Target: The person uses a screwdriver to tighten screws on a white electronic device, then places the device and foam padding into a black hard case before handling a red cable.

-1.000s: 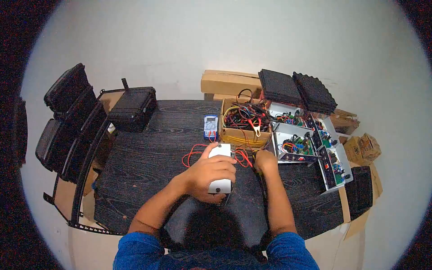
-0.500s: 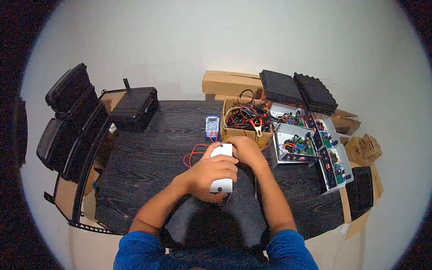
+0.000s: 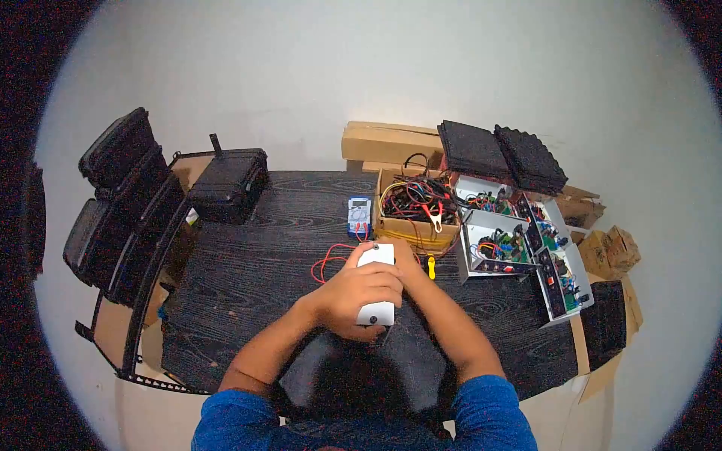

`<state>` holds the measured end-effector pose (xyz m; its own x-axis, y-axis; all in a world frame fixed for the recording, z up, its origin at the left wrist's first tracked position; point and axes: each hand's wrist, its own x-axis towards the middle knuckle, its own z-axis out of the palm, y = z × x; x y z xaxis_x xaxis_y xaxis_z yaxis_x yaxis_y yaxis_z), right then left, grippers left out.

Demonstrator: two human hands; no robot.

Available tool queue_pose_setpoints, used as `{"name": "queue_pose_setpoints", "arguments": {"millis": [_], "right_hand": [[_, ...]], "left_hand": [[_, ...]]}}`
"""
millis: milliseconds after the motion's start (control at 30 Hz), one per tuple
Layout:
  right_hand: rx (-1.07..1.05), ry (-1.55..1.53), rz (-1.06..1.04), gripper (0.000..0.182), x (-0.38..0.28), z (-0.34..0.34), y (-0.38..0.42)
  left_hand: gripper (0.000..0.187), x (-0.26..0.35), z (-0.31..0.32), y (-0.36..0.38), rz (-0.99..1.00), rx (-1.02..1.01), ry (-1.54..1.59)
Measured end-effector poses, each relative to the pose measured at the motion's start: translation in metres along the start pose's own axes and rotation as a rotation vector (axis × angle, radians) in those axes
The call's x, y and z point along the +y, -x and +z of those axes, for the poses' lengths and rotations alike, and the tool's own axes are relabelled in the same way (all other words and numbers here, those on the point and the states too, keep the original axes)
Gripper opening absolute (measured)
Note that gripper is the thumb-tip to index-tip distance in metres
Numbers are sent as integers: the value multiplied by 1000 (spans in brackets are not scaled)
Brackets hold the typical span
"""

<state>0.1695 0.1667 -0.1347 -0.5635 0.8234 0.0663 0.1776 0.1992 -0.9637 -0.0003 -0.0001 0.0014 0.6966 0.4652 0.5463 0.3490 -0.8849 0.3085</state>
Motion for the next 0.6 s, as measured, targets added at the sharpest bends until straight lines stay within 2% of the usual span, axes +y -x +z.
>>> {"name": "queue_pose_setpoints", "arguments": {"millis": [33, 100, 267, 367, 467, 567, 600], "right_hand": [[-3, 135, -34, 18, 0, -1, -1], [-1, 210, -76, 17, -1, -2, 0], [15, 91, -139, 20, -14, -1, 12], [-142, 459, -191, 11, -36, -20, -1], [-24, 556, -319, 11, -71, -35, 0], [268, 151, -237, 13, -89, -38, 9], [270, 177, -231, 12, -93, -40, 13]], "left_hand": [[47, -1, 1, 0, 0, 2, 2], [47, -1, 1, 1, -2, 2, 5], [49, 0, 1, 1, -3, 2, 12], [49, 1, -2, 0, 7, 3, 5], [49, 0, 1, 1, 5, 8, -11], [45, 1, -2, -2, 42, 21, -17], [46, 1, -2, -2, 43, 21, -19]]}}
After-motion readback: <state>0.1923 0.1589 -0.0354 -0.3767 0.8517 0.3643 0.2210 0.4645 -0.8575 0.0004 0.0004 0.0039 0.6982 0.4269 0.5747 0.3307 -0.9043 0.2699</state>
